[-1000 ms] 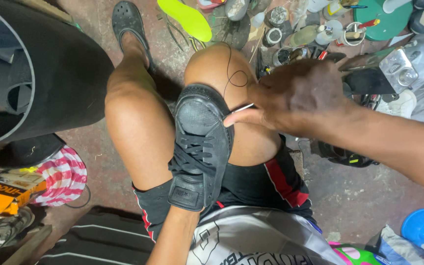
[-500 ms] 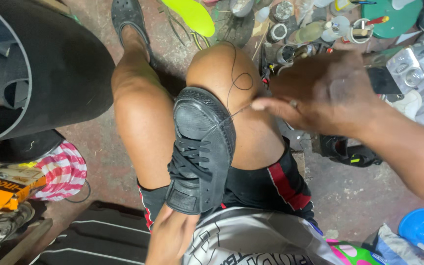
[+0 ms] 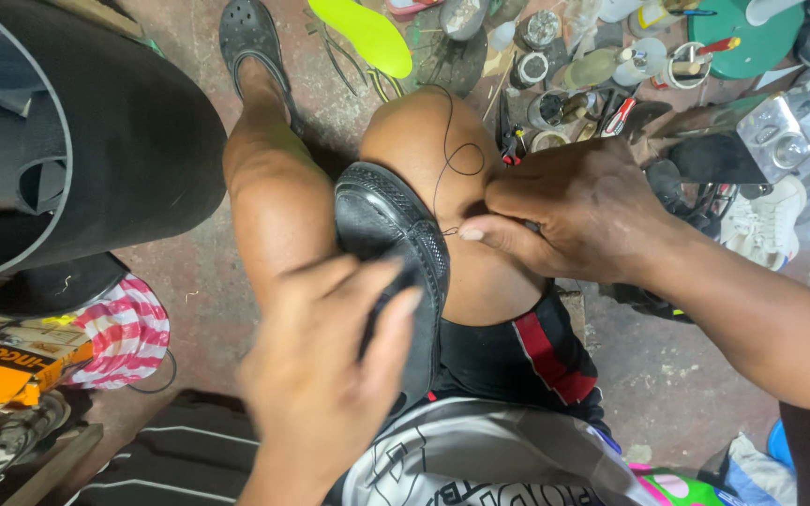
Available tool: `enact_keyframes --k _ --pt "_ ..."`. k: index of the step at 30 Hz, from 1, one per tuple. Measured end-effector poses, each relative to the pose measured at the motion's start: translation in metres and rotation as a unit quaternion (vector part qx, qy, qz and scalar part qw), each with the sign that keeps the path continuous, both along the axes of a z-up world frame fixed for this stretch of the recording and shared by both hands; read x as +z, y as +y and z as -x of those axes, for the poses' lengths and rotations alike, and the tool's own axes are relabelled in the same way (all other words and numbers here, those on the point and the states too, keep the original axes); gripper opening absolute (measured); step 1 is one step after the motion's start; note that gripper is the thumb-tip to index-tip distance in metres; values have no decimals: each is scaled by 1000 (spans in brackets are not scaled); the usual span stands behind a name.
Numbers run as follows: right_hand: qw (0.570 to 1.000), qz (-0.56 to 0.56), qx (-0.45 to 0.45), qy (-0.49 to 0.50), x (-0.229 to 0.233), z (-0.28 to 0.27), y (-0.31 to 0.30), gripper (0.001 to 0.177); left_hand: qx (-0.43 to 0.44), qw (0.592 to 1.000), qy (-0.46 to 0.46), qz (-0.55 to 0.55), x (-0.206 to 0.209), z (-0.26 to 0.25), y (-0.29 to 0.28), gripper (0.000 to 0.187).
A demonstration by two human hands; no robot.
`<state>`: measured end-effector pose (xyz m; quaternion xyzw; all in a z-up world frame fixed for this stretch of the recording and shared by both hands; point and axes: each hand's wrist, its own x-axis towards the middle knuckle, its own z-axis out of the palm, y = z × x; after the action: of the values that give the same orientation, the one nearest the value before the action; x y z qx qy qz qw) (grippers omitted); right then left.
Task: The person sits on the floor and sews a black shoe using a needle and thread. They repeatedly pass the needle through the shoe's sole and upper, pulling the thread tight to secure the repair.
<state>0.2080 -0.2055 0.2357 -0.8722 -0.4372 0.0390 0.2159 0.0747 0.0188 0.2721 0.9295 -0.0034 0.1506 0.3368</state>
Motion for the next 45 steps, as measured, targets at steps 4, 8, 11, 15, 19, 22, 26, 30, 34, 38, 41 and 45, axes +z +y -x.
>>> enact_keyframes --k 4,8,11,15,19,22,26,30,34,38,41,45 --pt "1000 5 -12 18 0 -1 0 29 -60 997 -30 -28 -6 -31 -15 22" --pt "999 -3 -31 33 -1 1 0 29 -83 994 -46 -56 -14 -40 -17 17" --pt "998 7 -41 47 1 1 1 30 -76 994 -56 -51 -16 -39 -16 17" --pt "997 37 -60 -11 8 3 4 34 -87 996 -32 14 -15 -39 -11 15" --pt "992 74 -51 -83 14 9 7 39 -76 994 9 79 -19 -39 -10 10" --pt "999 -20 22 -25 9 5 8 35 -88 979 34 181 -26 -39 -5 6" --pt "960 -278 -16 31 -9 1 20 34 -26 921 149 358 -41 -36 -2 10" --pt "975 -175 -40 133 -10 1 28 67 -33 876 97 472 -57 -31 -2 11" --pt "981 -126 1 145 -6 4 21 29 -43 834 77 545 -61 -23 -2 24" --pt "982 -102 30 156 -7 6 9 13 -66 819 114 558 -57 -23 8 31" --pt "946 -140 2 293 -3 9 4 10 -93 798 137 580 -51 -28 12 33" --pt "933 -128 -72 329 15 13 -6 12 -120 880 179 424 -31 -39 6 45"
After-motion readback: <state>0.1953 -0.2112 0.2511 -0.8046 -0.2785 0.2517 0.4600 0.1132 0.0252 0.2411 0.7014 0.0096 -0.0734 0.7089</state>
